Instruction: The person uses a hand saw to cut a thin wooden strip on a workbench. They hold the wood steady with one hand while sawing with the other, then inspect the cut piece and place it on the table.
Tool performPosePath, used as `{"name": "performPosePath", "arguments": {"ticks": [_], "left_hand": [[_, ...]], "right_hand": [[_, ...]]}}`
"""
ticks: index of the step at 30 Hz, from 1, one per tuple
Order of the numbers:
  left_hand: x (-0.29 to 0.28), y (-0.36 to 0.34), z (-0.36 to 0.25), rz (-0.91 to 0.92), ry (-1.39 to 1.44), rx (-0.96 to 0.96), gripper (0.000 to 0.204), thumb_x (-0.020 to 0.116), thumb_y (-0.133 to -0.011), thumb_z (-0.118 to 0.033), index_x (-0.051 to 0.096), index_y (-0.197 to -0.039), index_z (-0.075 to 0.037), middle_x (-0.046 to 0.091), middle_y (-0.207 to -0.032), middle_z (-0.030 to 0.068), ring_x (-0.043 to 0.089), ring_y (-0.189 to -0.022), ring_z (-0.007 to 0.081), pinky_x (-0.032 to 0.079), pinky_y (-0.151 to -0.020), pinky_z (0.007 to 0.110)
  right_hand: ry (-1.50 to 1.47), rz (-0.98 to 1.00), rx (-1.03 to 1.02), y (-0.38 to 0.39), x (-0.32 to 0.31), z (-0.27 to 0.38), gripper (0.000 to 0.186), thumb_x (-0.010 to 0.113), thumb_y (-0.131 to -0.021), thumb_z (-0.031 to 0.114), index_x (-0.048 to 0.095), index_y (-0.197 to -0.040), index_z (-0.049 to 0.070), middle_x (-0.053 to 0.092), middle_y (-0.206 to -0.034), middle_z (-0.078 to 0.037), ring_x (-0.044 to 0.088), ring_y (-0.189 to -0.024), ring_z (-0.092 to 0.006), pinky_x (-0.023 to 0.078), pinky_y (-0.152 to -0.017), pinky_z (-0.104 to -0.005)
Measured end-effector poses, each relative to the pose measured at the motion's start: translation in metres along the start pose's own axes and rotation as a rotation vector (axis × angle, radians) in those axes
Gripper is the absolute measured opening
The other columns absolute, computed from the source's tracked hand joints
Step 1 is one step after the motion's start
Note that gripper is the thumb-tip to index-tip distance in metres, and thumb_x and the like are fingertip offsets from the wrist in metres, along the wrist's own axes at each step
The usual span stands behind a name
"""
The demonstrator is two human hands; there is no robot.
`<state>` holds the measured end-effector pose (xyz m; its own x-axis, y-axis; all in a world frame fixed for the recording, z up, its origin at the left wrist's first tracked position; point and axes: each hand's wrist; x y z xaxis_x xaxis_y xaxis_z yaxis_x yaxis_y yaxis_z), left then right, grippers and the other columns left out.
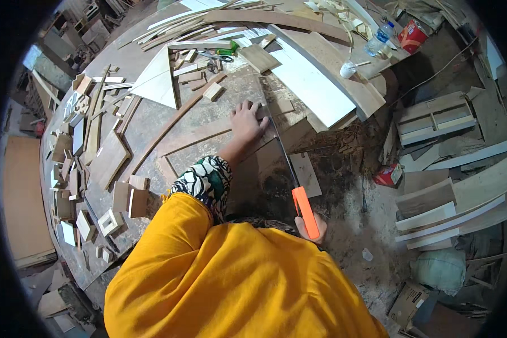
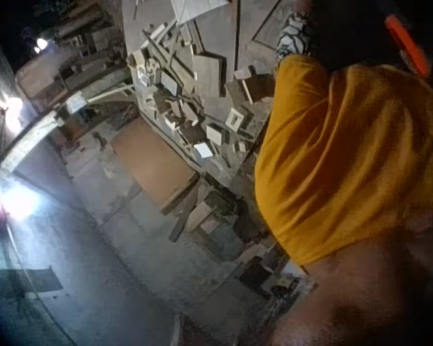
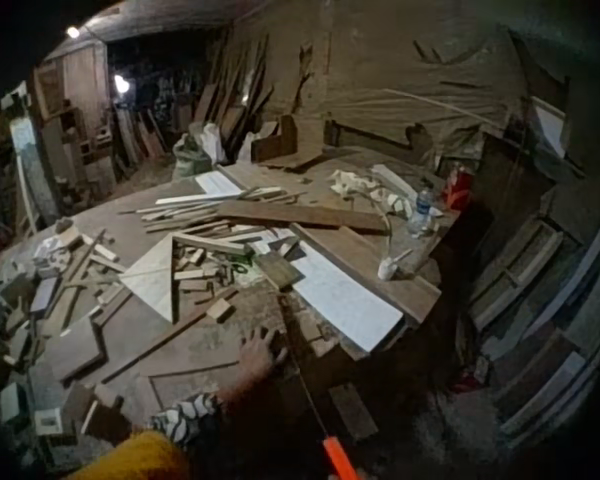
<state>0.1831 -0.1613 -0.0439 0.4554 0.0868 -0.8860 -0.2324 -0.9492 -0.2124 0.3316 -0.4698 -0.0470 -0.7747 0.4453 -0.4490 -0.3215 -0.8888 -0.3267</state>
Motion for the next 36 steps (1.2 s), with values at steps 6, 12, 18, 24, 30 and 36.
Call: {"name": "performPosePath", "arguments": {"ticks": [6,12,18,24,30,36], "left_hand": [[0.008,-0.003,0.005,-0.03,-0.031,0.022,0.048,0.065,-0.075,-0.038,0.058,-0.116,-0.013,0.052,-0.113,0.0111,0.045,-0.112,0.029,0.035,-0.094,0.045],[0.009,-0.003,0.006,-0.062,-0.016,0.046,0.048,0.064,-0.076,-0.036,0.058,-0.117,-0.013,0.052,-0.114,0.0118,0.045,-0.114,0.0291,0.034,-0.094,0.046],[0.004,-0.003,0.002,-0.016,-0.026,-0.013,0.048,0.065,-0.075,-0.035,0.058,-0.117,-0.012,0.052,-0.116,0.0125,0.044,-0.115,0.0306,0.034,-0.096,0.047],[0.005,-0.003,0.005,-0.034,-0.054,0.0,0.05,0.065,-0.075,-0.035,0.058,-0.119,-0.013,0.051,-0.117,0.0126,0.044,-0.116,0.0303,0.034,-0.096,0.046],[0.014,-0.004,0.017,-0.025,-0.009,0.058,0.051,0.069,-0.072,-0.031,0.059,-0.119,-0.015,0.052,-0.116,0.0118,0.045,-0.114,0.0295,0.035,-0.093,0.045],[0.009,-0.009,0.011,-0.022,0.023,0.062,0.049,0.07,-0.068,-0.021,0.061,-0.117,-0.016,0.053,-0.115,0.0094,0.047,-0.112,0.0288,0.038,-0.092,0.043]], "right_hand": [[-0.108,0.052,0.097,-0.004,-0.013,0.008,0.029,0.073,-0.08,0.021,0.051,-0.075,0.003,0.043,-0.054,-0.005,0.04,-0.045,-0.0184,0.037,-0.044,-0.0328],[-0.212,0.052,0.22,-0.012,-0.025,0.021,0.027,0.073,-0.08,0.022,0.056,-0.08,0.001,0.048,-0.057,-0.006,0.043,-0.046,-0.019,0.038,-0.046,-0.032],[-0.029,0.104,0.1,-0.011,-0.012,0.027,0.024,0.071,-0.082,0.02,0.057,-0.083,0.001,0.049,-0.058,-0.009,0.045,-0.048,-0.02,0.039,-0.047,-0.032],[-0.041,0.093,0.176,-0.004,-0.013,0.021,0.029,0.07,-0.084,0.025,0.052,-0.076,0.004,0.041,-0.055,-0.004,0.039,-0.047,-0.0164,0.036,-0.045,-0.0318],[-0.209,0.045,0.155,-0.021,-0.011,0.021,0.031,0.07,-0.084,0.022,0.048,-0.072,0.003,0.039,-0.054,-0.001,0.037,-0.046,-0.013,0.032,-0.044,-0.0304],[-0.248,0.07,0.141,-0.069,0.024,0.013,0.028,0.067,-0.085,0.016,0.049,-0.07,0.002,0.044,-0.057,-0.001,0.043,-0.05,-0.0131,0.034,-0.048,-0.0302]]}}
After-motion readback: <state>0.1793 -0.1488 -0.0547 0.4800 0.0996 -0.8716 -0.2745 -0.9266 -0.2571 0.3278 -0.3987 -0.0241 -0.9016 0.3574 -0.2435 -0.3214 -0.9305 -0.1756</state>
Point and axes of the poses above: each hand's wrist, its own y-axis away from the middle knuckle, its own x-axis out of the palm, z = x × y
